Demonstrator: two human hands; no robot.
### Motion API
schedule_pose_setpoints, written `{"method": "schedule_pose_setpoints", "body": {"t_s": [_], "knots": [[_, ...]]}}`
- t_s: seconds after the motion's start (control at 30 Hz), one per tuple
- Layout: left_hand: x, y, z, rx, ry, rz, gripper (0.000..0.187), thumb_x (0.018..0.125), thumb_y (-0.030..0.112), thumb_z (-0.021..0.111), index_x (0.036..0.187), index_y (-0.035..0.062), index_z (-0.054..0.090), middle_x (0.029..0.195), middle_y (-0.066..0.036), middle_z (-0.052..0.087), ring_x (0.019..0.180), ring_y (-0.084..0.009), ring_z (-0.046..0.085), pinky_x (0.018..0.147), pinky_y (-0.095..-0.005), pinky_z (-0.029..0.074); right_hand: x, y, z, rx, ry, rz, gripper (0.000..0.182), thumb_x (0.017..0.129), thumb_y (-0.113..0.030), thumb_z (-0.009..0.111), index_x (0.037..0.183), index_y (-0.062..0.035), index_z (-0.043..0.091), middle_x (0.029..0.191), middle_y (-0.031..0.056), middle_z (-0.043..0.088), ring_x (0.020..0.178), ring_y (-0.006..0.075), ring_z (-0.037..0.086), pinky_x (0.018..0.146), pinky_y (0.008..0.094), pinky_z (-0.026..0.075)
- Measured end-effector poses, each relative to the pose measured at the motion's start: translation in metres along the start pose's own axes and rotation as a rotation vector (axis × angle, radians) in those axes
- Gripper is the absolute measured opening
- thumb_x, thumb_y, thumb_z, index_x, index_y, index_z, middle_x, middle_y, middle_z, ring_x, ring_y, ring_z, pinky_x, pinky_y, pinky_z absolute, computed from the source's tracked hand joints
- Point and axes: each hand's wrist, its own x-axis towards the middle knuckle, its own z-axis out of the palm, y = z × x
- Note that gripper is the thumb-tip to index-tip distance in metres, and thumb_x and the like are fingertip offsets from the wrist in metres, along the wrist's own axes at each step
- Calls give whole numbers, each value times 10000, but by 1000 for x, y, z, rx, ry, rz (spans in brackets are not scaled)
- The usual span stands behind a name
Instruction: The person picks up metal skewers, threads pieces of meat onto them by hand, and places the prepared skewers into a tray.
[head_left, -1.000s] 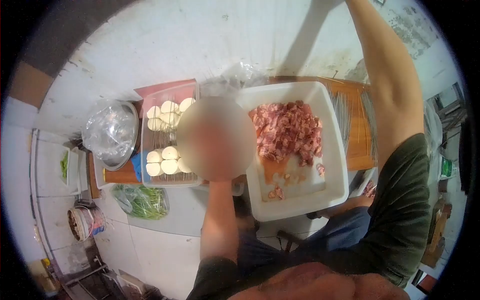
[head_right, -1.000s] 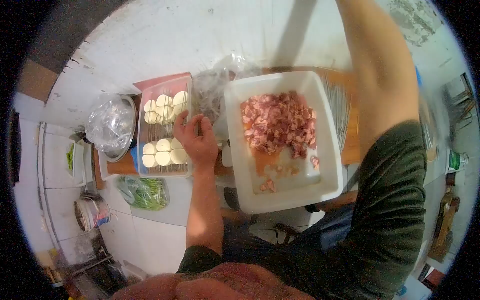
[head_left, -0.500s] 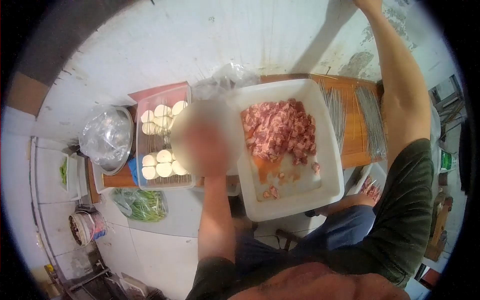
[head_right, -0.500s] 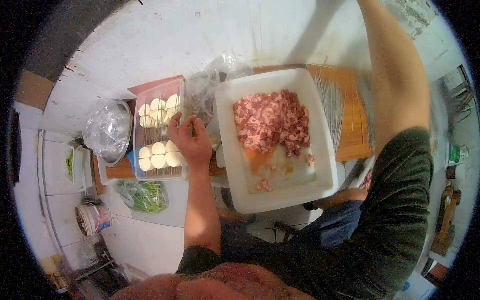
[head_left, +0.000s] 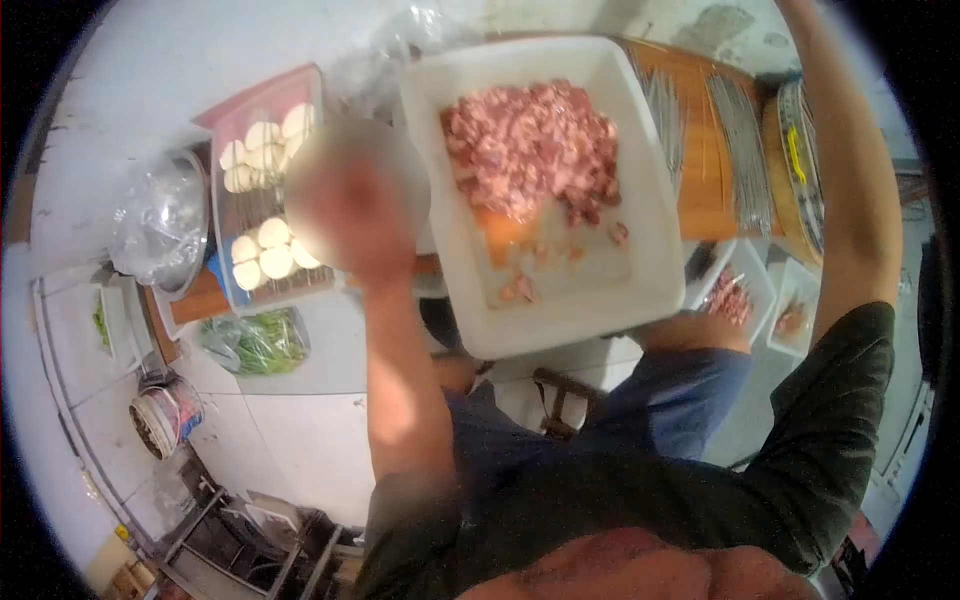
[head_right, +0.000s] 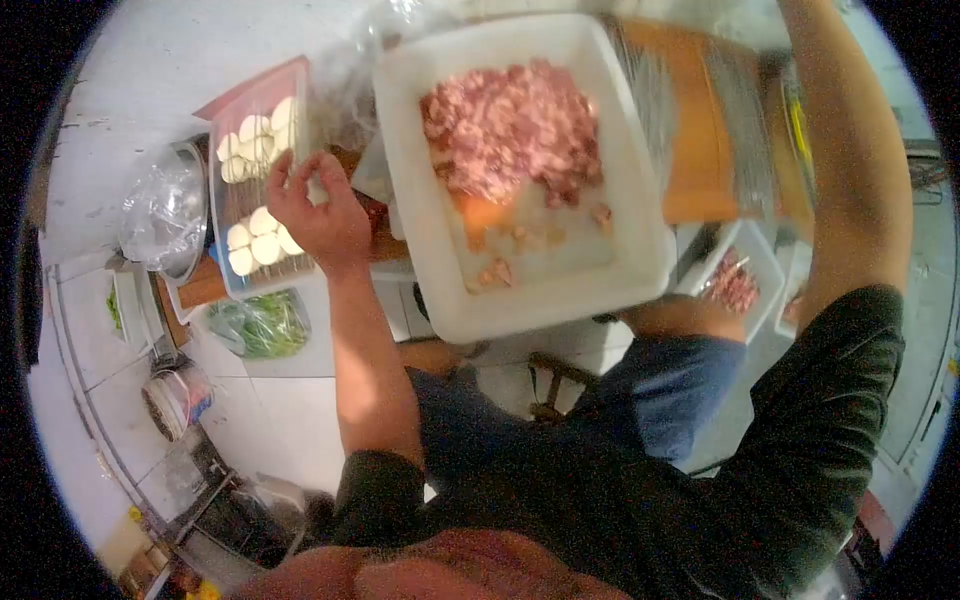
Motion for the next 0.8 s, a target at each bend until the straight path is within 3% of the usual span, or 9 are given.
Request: {"method": "schedule_pose_setpoints", "body": {"t_s": [0.17,0.27,0.3,0.37,0.47,0.57,0.63,0.67,0.8], "knots": [[-21,33,-8,131,65,171,234,901,207,661,965,-17,676,1277,-152,507,1183,-312,482,982,-404,426,-85,24,-103,62,-44,9,527,860,-255,677,1325,-76,505,1363,188,474,1271,386,426,1072,475,347],[-37,31,-10,439,145,425,257,890,220,669,962,-27,676,1251,-151,526,1177,-309,491,990,-403,419,-171,57,-213,3,-264,184,553,874,-282,678,1357,-98,481,1428,173,427,1317,379,389,1101,488,316],[-40,43,-13,177,134,280,262,887,226,671,962,-24,679,1243,-152,533,1178,-309,493,995,-404,417,-200,78,-245,-7,-323,212,555,886,-294,672,1369,-108,472,1449,168,413,1335,376,373,1115,491,305],[-47,73,-26,-75,145,183,263,882,236,673,956,-15,684,1235,-157,542,1185,-307,495,1004,-406,413,-286,165,-280,-91,-171,141,611,833,-501,701,1214,-27,641,1245,199,614,1174,358,562,999,421,433],[-60,104,-50,-103,226,223,260,874,239,667,924,-16,683,1238,-174,547,1202,-299,495,1021,-409,405,-435,254,-361,-299,-401,541,686,813,-607,641,1304,-130,596,1280,148,608,1228,331,533,1027,432,409],[-74,137,-71,-177,279,144,269,865,239,666,919,-24,684,1243,-182,551,1202,-290,504,1017,-403,410,-561,280,-453,-306,-535,954,732,793,-619,643,1270,-63,628,1197,210,648,1150,355,595,982,460,448],[-86,171,-84,-222,260,128,282,866,246,661,943,-24,684,1275,-181,533,1210,-295,494,1018,-400,403,-608,257,-506,-390,-553,1185,718,791,-603,652,1253,-55,644,1217,237,637,1156,355,602,969,460,463],[-89,184,-88,-251,245,145,289,870,252,655,959,-22,680,1304,-179,514,1223,-301,478,1027,-402,390,-649,259,-530,-385,-614,1274,734,812,-582,643,1324,-61,573,1349,238,537,1291,383,473,1077,450,369],[-87,245,-89,-353,209,227,302,879,257,643,980,-27,667,1322,-187,498,1232,-311,467,1037,-400,374,-780,218,-586,-487,-635,1575,813,816,-521,650,1390,24,467,1373,253,521,1281,389,493,1076,461,388]]}}
